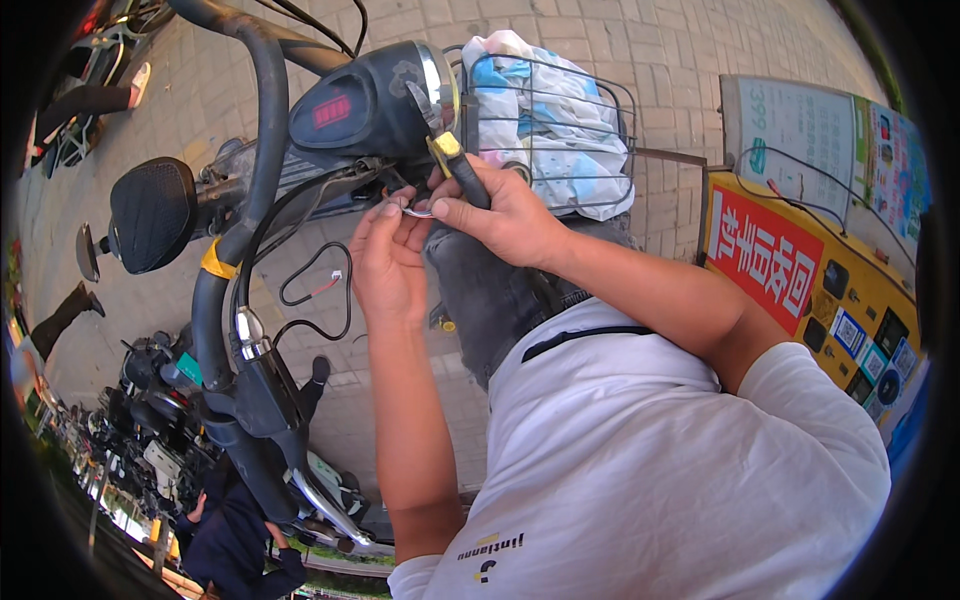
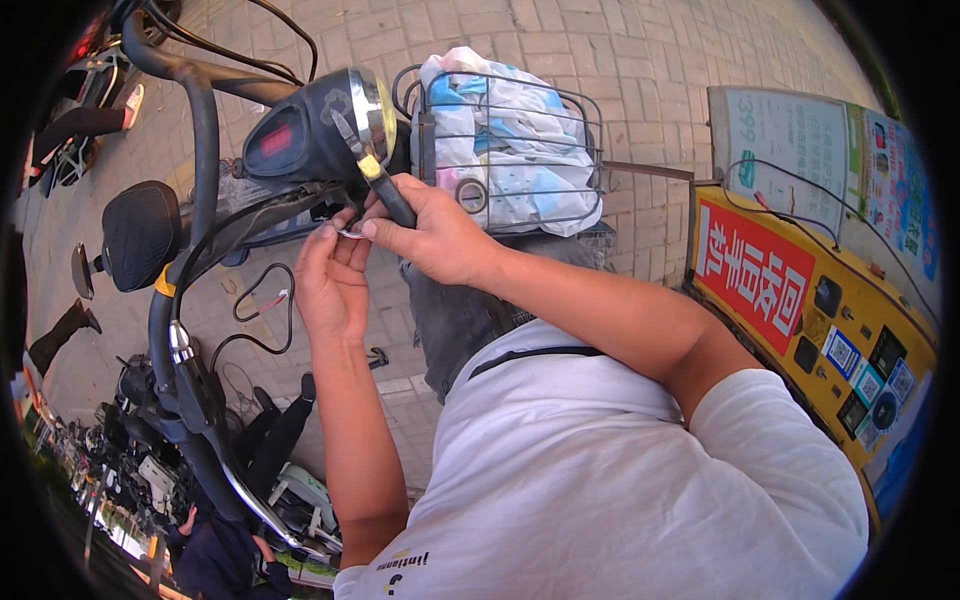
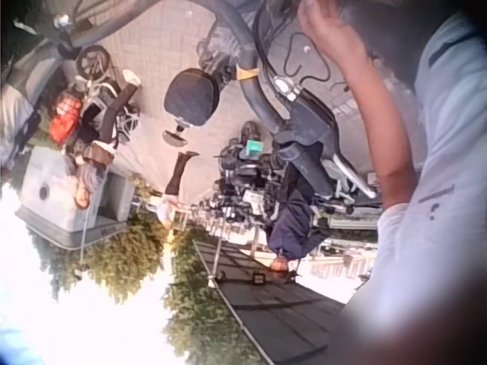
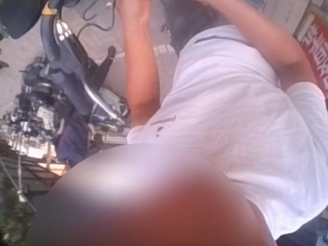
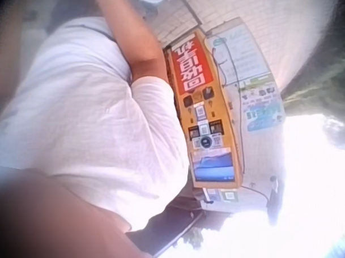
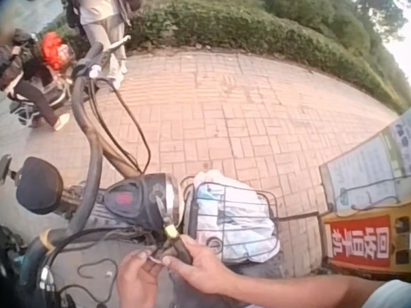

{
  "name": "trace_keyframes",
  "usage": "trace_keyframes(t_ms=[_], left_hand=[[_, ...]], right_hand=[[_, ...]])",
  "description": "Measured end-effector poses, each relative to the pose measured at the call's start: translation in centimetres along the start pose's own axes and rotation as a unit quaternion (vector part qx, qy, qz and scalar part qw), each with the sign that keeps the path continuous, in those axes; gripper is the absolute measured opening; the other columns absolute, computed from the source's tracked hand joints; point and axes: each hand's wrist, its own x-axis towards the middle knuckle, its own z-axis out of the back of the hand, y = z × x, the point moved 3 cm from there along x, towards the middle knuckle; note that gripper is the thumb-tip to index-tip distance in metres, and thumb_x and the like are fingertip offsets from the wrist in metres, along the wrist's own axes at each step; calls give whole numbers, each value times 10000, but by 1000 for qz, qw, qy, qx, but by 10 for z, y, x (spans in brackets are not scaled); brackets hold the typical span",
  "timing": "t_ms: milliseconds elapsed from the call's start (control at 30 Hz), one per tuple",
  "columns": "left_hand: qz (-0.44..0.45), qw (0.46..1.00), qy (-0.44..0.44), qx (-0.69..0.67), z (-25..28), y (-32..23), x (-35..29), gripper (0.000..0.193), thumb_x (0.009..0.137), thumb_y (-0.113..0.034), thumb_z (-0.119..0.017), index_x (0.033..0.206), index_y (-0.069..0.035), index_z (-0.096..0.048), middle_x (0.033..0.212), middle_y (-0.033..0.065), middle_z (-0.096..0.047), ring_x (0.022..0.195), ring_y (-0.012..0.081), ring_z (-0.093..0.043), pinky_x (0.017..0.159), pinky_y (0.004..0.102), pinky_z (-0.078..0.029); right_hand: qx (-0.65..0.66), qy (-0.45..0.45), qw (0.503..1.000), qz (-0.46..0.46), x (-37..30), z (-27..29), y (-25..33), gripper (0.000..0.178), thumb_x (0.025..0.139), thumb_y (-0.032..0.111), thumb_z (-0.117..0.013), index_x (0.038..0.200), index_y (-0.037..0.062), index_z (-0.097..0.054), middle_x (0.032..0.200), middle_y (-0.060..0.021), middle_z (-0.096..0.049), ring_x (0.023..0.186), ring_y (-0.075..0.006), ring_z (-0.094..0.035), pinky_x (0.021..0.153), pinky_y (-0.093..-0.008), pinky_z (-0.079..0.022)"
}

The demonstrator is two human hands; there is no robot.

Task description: The person uses pliers to strip and twist wires on an electric scooter's handlebar assembly. They repeatedly cut insulation, expose conductors, and join wires by hand, occasionally adjusting the bundle and checking connections.

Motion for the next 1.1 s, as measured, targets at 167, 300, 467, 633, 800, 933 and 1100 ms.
trace_keyframes(t_ms=[167, 300, 467, 633, 800, 933, 1100], left_hand=[[-25, 998, 31, 51, -4, -1, -3, 147, 922, -115, -586, 1034, -20, -593, 1130, 122, -636, 1016, 206, -623, 942, 357, -489], [-38, 997, 31, 52, 0, 4, -1, 144, 927, -104, -589, 1042, -16, -591, 1115, 119, -636, 1008, 195, -622, 929, 349, -489], [-18, 998, 6, 61, -7, 4, -2, 171, 924, -86, -596, 1064, 11, -591, 1106, 121, -639, 985, 193, -629, 885, 329, -498], [-10, 998, -25, 64, -13, 7, -4, 183, 924, -77, -591, 1060, 47, -583, 1085, 146, -640, 947, 198, -639, 838, 305, -513], [-5, 998, -33, 43, -18, 11, -4, 189, 924, -57, -583, 1067, 66, -579, 1079, 157, -638, 947, 217, -643, 845, 319, -526], [-3, 999, -20, 32, -16, 13, -3, 200, 926, -41, -567, 1090, 75, -574, 1091, 161, -631, 981, 234, -640, 886, 335, -529], [-17, 999, 21, 24, -11, 14, -4, 236, 893, 59, -555, 1127, 62, -583, 1149, 140, -621, 1010, 210, -633, 911, 326, -520]], right_hand=[[11, -11, 1000, -21, -2, 1, 1, 189, 895, 185, -679, 922, 4, -628, 974, -52, -553, 904, -159, -554, 826, -313, -446], [13, -21, 999, -28, -3, 1, 1, 192, 896, 192, -678, 927, 12, -619, 956, -49, -552, 889, -155, -551, 813, -309, -448], [-48, -32, 998, 27, -8, 0, 5, 184, 888, 179, -671, 934, 8, -620, 987, -83, -550, 931, -213, -558, 849, -337, -447], [-146, -39, 983, 105, -14, 2, 10, 163, 872, 128, -656, 979, 7, -631, 1069, -135, -534, 1009, -282, -543, 884, -365, -442], [-203, -39, 966, 157, -19, 2, 14, 193, 851, 81, -653, 1028, 7, -636, 1095, -155, -526, 1031, -298, -533, 893, -374, -442], [-175, -53, 974, 131, -20, 3, 10, 160, 853, 86, -652, 991, 5, -637, 1083, -150, -525, 1021, -294, -538, 898, -374, -440], [-137, -53, 985, 91, -18, 6, 6, 143, 856, 108, -651, 948, 0, -636, 1059, -135, -529, 1001, -281, -548, 905, -368, -436]])
